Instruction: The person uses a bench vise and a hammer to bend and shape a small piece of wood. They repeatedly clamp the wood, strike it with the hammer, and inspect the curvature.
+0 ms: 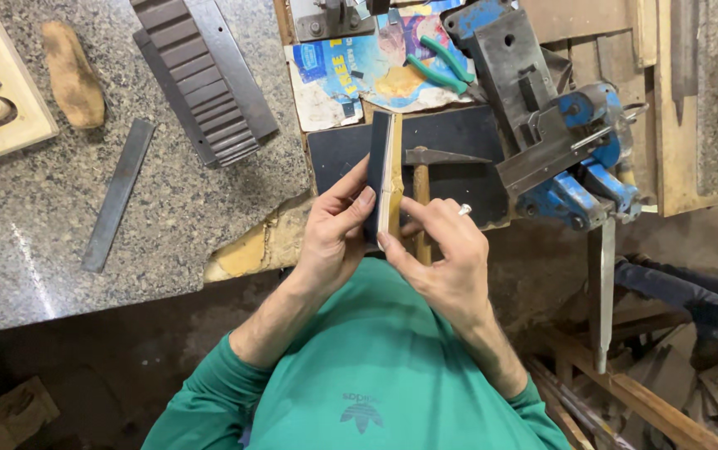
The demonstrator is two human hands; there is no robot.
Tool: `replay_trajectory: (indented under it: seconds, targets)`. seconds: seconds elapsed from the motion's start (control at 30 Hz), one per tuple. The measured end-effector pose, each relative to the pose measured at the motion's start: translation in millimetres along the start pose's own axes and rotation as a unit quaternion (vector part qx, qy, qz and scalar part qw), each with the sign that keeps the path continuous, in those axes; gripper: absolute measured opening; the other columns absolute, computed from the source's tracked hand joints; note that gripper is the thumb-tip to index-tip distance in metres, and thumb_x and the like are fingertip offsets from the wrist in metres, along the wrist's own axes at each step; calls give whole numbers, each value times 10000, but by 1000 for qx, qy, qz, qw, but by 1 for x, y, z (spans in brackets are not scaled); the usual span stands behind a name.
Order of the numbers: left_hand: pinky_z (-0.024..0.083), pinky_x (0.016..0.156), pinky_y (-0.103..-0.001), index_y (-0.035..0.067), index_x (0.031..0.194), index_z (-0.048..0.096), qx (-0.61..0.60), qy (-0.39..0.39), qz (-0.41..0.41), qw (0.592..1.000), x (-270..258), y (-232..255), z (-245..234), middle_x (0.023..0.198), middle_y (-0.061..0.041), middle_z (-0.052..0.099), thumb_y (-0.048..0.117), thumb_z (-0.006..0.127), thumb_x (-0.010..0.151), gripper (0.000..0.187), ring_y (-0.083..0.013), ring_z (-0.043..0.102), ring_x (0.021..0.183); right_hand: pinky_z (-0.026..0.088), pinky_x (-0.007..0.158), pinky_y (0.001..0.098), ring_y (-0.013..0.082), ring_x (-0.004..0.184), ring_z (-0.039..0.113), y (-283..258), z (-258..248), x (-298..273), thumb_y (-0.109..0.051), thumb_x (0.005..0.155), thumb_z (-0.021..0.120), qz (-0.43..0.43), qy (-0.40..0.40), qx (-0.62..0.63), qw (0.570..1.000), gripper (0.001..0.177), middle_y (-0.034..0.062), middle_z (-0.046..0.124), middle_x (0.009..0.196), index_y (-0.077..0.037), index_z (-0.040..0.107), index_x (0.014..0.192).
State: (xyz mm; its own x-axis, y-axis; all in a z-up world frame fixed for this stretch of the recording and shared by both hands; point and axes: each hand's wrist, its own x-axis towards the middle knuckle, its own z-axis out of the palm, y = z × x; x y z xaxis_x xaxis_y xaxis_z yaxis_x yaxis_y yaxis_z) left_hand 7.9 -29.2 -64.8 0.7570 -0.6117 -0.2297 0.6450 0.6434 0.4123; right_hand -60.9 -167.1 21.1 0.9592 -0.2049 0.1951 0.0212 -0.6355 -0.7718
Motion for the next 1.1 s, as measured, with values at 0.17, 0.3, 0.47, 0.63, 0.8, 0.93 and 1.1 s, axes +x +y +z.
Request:
replay_trajectory:
  seconds: [0.17,0.3,0.47,0.63,0.8,0.93,1.1]
  targets:
    - [537,1049,-360,-4,1570,453,-24,-16,-6,1000,-2,-4,0,1373,-115,650,71,618,1061,541,-184,650,1202,499,823,362,248,941,619,0,-2,-1,-70,798,866,-57,5,-32,998,447,82,669,919,36,690,1195]
    - [554,1024,-369,9,1570,448,-43,-30,-11,999,-3,-3,0,1338,-107,658,81,606,1076,524,-189,659,1169,499,842,379,274,981,615,-2,-2,-1,-104,805,887,-71,-10,-68,995,465,97,655,953,46,691,1199]
    - [544,1035,-336,21,1596,417,-18,-11,-13,1000,-6,-1,7,1371,-101,641,92,567,1088,534,-175,641,1198,447,940,462,340,1046,593,0,-2,-1,-206,737,902,-140,-36,-122,982,602,122,612,1039,68,652,1211]
    - [535,1106,-330,1,1596,400,52,-11,6,999,-5,10,21,1414,-131,606,101,518,1103,516,-186,620,1302,430,1010,481,316,1063,586,1,1,-5,-131,784,855,-140,-37,-162,976,585,99,589,1056,60,637,1292]
    - [585,1033,-357,32,1594,371,161,-12,81,984,3,37,24,1373,-129,615,191,498,1129,508,-221,677,1197,419,1061,518,314,1065,567,3,10,-14,-143,781,857,-168,-74,-140,973,553,106,574,1037,44,642,1255]
    - [590,942,-338,22,1598,389,223,20,83,971,3,40,25,1349,-151,620,211,496,1131,514,-219,704,1142,409,1116,533,302,1070,563,7,16,-18,-154,806,860,-170,-83,-142,972,593,108,570,1038,69,634,1307]
    - [614,1019,-386,0,1592,392,168,10,101,981,4,38,29,1343,-160,612,216,518,1140,517,-209,703,1129,417,1115,544,303,1106,569,11,10,-24,-209,730,924,-159,-80,-91,980,686,115,583,1084,17,635,1309]
